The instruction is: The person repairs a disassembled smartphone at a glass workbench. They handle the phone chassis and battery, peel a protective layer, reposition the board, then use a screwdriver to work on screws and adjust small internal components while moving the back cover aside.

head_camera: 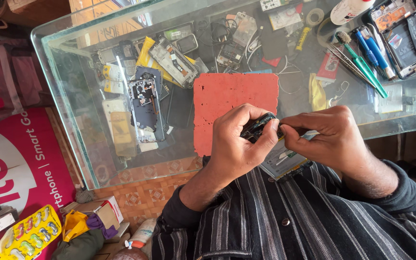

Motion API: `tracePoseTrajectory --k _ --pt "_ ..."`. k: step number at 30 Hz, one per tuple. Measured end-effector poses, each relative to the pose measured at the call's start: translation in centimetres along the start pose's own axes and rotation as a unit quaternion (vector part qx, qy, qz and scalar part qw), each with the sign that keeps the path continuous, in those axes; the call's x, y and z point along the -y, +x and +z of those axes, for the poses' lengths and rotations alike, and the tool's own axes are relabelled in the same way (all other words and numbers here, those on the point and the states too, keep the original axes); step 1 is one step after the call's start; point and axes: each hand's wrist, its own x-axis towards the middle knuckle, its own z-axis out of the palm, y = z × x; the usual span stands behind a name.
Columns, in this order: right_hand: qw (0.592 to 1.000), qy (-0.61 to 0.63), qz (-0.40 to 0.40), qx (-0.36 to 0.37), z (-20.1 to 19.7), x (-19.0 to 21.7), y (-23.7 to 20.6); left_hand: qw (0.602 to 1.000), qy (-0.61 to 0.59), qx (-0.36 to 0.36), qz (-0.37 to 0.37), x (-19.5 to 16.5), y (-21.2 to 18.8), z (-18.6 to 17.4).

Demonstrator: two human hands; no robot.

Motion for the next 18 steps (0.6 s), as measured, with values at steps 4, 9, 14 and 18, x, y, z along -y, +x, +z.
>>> tracePoseTrajectory --k 4,9,14,18 --pt "1.0 0.004 -0.006 0.001 0.2 -0.6 0.0 1.0 -0.002 0.0 -0.004 0.1 0.1 0.0" --pt "0.997 0.069 0.012 0.022 -0.1 -1.7 0.0 0.999 -0.034 0.01 -0.04 0.2 0.2 -0.1" --pt "0.988 0.149 0.011 0.036 -0.2 -2.5 -0.3 0.996 -0.07 0.022 -0.051 0.6 0.4 -0.2" --pt "0.994 0.109 0.004 0.017 0.2 -2.7 -0.5 0.993 -0.098 0.024 -0.057 0.9 0.6 -0.1"
